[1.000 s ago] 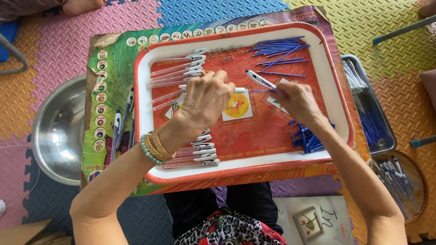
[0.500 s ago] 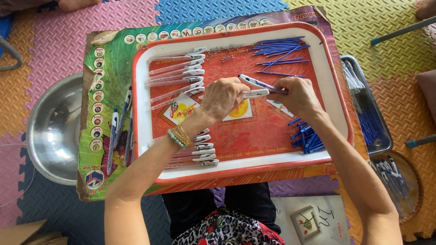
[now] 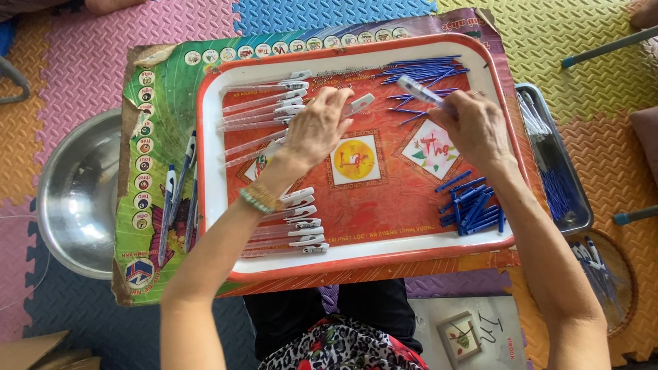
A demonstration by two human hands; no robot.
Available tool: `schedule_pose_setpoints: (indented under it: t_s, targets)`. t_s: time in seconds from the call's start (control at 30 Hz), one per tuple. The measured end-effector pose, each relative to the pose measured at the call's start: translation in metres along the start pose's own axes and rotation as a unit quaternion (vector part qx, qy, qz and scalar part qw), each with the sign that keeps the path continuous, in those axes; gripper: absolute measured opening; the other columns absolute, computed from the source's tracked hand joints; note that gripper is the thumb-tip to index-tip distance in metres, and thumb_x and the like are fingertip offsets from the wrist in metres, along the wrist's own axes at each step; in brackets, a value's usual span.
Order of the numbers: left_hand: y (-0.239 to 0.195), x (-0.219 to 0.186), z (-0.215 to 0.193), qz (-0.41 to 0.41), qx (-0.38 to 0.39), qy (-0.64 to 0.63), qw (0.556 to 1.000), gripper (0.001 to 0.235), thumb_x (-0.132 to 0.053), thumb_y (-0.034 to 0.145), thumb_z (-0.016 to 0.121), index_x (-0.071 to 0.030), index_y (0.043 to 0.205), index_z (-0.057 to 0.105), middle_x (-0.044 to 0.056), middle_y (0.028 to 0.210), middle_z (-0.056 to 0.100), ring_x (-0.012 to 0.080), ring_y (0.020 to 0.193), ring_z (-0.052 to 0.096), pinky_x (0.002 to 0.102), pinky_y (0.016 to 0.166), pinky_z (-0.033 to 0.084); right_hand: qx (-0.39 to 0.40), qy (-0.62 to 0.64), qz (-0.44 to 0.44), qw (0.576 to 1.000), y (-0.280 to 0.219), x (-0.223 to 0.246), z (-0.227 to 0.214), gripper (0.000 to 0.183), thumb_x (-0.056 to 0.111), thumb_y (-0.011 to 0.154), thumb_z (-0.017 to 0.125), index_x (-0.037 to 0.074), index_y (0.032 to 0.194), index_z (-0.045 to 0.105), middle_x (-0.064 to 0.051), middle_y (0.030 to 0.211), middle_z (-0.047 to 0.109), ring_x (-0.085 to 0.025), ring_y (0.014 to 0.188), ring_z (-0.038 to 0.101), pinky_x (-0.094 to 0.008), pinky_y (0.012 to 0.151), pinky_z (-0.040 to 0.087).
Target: The person assembles pens by inserting blue ink cartridges into clear plastic pen bodies. They pick up a pen body and a cartridge, insert the cartridge, and place the assembled pen on a tray. This process is repeated continuously.
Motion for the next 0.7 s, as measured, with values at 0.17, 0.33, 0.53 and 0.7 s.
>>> schedule_pose_setpoints:
  t_s: [0.17,0.33,0.53,0.7]
  targets:
    - [-0.074,-0.006,-0.043,0.040,0.048,-0.036,0.997,0.037,-0.017,0.108,0.070,-0.019,0.144,0.062,0.015,0.127,0.066,0.0452,0.121,0.072,0.059,0.096,0.064,0.078,0.011,-0.048,0.996,-0.003,0.036,0.010,0.024,0.030,0.114,0.073,0.007,0.117,0.077,-0.021,0.101,0.074,-0.047,0.099,0.076,-0.058,0.087,0.060]
    - [-0.143,0.018,-0.050,-0.019,0.136,0.009,0.990,0.035,-0.022,0.112,0.065,-0.023,0.146,0.067,0.014,0.125,0.069,0.0370,0.120,0.075,0.051,0.102,0.065,0.007,-0.068,-0.108,0.992,0.003,0.025,0.016,0.032,0.040,0.120,0.069,0.016,0.140,0.078,-0.016,0.119,0.073,-0.040,0.109,0.076,-0.053,0.090,0.062]
    - [-0.174,0.042,-0.044,-0.025,0.109,0.027,0.993,0.043,-0.023,0.117,0.053,-0.024,0.159,0.062,0.014,0.132,0.068,0.0416,0.125,0.071,0.056,0.105,0.062,-0.022,0.109,-0.077,0.991,-0.022,0.044,0.002,0.042,0.045,0.129,0.064,0.010,0.106,0.071,-0.014,0.090,0.062,-0.040,0.089,0.071,-0.047,0.077,0.056]
    - [-0.184,0.059,-0.054,0.001,0.036,0.070,0.997,0.031,-0.027,0.115,0.057,-0.031,0.143,0.072,0.005,0.133,0.067,0.0294,0.123,0.072,0.047,0.103,0.061,-0.042,0.214,-0.100,0.971,-0.048,0.106,-0.029,0.022,0.032,0.124,0.067,0.015,0.118,0.078,-0.012,0.093,0.067,-0.037,0.092,0.072,-0.047,0.086,0.058]
Point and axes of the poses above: each hand's wrist, its own y-axis towards the middle knuckle, its own z-axis out of the palm, x = y × z, the point moved 8 cm from there along y, towards the middle knuckle
